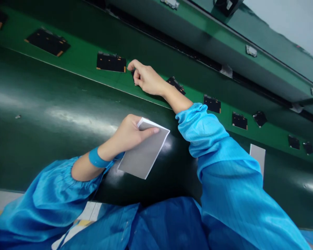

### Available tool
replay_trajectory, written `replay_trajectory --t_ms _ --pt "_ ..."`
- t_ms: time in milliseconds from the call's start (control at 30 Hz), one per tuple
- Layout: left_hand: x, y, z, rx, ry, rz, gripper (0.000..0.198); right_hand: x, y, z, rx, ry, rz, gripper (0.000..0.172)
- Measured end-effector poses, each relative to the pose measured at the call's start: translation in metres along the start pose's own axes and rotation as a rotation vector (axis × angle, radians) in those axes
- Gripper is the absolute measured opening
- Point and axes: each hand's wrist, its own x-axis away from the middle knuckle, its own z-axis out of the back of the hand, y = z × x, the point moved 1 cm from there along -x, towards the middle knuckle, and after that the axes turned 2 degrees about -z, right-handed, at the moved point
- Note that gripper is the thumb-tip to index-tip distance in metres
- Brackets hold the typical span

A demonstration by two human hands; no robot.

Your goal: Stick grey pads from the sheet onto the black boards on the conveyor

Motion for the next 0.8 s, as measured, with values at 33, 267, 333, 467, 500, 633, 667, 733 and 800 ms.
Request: replay_trajectory --t_ms 33,267,333,467,500,633,667,733,800 --pt "0.000 0.000 0.000 0.002 -0.002 0.001 0.027 0.001 0.000 0.000 0.002 0.007 -0.009 0.030" --pt "0.001 0.003 0.000 -0.002 -0.008 0.008 0.022 0.012 0.010 0.004 0.033 0.027 0.009 0.030" --pt "0.000 0.003 0.000 -0.006 -0.009 0.015 0.020 0.014 0.015 0.004 0.059 0.027 0.036 0.030" --pt "0.000 0.002 0.000 0.001 -0.013 0.025 0.020 0.020 0.023 -0.001 0.147 0.046 0.083 0.031" --pt "0.000 0.002 0.000 0.003 -0.011 0.027 0.021 0.022 0.025 -0.003 0.175 0.059 0.087 0.031" --pt "0.000 0.004 0.000 0.011 -0.009 0.023 0.022 0.031 0.036 0.001 0.248 0.163 0.063 0.038" --pt "0.000 0.005 0.000 0.013 -0.010 0.016 0.022 0.031 0.039 0.007 0.244 0.198 0.058 0.044" --pt "0.002 0.005 -0.001 0.012 -0.011 -0.001 0.022 0.028 0.043 0.024 0.213 0.251 0.044 0.056" --pt "0.003 0.005 -0.002 0.005 -0.020 -0.003 0.021 0.017 0.041 0.039 0.165 0.261 0.007 0.060"
